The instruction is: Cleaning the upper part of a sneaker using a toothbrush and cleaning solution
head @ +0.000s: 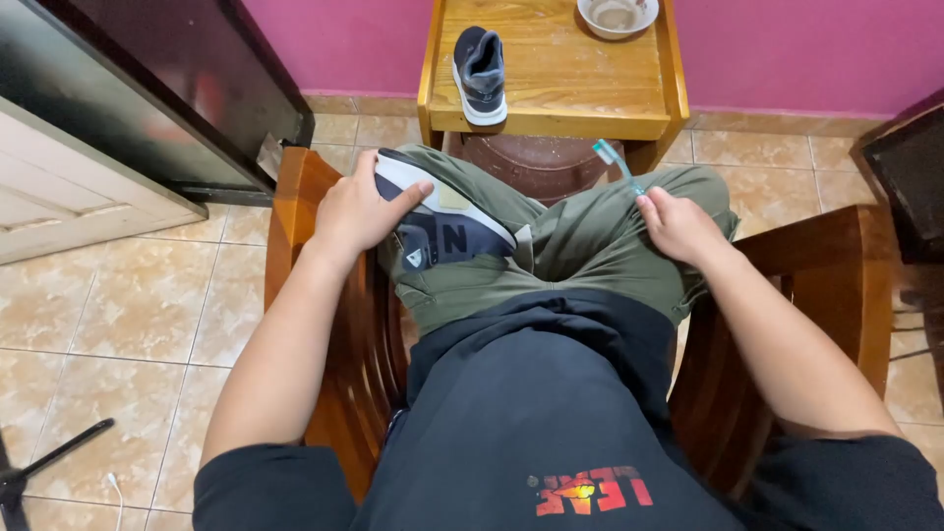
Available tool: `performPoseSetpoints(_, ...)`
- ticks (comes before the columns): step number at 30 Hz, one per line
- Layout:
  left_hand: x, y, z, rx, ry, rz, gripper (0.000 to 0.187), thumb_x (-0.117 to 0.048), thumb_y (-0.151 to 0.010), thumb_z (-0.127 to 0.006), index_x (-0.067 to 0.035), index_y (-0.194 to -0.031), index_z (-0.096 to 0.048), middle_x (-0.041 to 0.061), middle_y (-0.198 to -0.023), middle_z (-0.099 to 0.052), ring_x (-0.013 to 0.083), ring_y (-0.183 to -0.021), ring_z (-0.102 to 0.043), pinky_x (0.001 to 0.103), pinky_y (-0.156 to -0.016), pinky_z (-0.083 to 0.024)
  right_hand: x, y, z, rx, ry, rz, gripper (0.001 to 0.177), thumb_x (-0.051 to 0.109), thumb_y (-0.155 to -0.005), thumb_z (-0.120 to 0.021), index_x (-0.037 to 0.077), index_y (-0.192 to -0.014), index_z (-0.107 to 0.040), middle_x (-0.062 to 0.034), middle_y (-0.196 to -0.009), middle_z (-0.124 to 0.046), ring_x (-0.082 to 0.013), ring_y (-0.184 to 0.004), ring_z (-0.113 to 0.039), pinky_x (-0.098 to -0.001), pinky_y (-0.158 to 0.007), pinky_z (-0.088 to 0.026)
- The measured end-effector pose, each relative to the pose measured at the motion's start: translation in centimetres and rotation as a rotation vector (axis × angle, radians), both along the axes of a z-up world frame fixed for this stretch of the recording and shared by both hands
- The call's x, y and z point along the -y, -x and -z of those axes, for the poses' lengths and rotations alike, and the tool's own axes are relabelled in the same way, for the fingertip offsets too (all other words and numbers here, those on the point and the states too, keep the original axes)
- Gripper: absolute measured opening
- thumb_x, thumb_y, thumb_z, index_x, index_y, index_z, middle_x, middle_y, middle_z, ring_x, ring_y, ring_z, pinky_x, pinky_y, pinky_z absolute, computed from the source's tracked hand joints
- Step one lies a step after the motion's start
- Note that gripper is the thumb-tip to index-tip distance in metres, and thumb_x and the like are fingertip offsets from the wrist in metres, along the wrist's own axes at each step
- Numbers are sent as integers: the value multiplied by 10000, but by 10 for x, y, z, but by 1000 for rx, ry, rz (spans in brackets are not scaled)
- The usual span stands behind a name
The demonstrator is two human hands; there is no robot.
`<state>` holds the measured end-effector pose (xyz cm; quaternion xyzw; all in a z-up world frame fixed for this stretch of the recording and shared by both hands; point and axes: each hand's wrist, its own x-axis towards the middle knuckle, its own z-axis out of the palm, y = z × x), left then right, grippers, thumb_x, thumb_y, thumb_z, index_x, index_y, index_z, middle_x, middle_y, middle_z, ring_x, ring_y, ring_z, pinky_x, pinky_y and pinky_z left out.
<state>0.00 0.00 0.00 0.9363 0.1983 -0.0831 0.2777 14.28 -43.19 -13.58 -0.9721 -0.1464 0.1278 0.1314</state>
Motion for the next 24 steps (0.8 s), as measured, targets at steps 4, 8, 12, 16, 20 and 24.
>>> performPoseSetpoints(4,-7,-3,8,-10,-14,18,921,-825,-819,-562,-194,-1479,-442,277,-1341,-625,431,-1301,-576,502,-1065,-426,-11,19,3,129,164,-103,425,466,-1116,-294,108,-1065,-518,-338,-885,-698,-533,-941,-700,-594,-837,-545)
performPoseSetpoints(8,-8,-3,12,3,-8,35,939,-822,-829,-563,-149,-1476,-461,291,-1336,-625,444,-1291,-583,516,-1058,-428,-10,21,13,277,213,-146,384,436,-1123,-294,125,-1039,-504,-279,-803,-700,-494,-845,-726,-562,-770,-563)
performPoseSetpoints(12,-7,-2,10,9,-8,65,939,-795,-803,-633,-137,-1456,-482,298,-1312,-634,458,-1263,-600,512,-1032,-444,-11,24,15,347,216,-161,369,426,-1118,-306,129,-1024,-504,-260,-768,-706,-485,-801,-732,-559,-746,-566)
performPoseSetpoints(16,0,5,1,4,-1,108,1002,-766,-730,-724,-121,-1456,-476,302,-1319,-631,463,-1269,-595,514,-1036,-444,-11,23,21,383,231,-157,372,440,-1116,-304,141,-1019,-503,-231,-744,-707,-467,-778,-738,-547,-733,-573)
performPoseSetpoints(20,3,4,5,-7,15,204,1060,-721,-653,-805,-131,-1464,-462,318,-1328,-625,474,-1288,-580,527,-1046,-456,-14,25,19,426,232,-156,359,418,-1108,-323,132,-1004,-512,-229,-729,-706,-460,-765,-740,-545,-721,-577)
performPoseSetpoints(24,12,3,23,189,8,382,1031,-681,-606,-868,-235,-1457,-493,200,-1285,-680,406,-1218,-641,485,-1012,-491,-19,29,7,348,224,-133,370,417,-1102,-308,124,-1022,-520,-244,-784,-724,-476,-821,-741,-552,-767,-575)
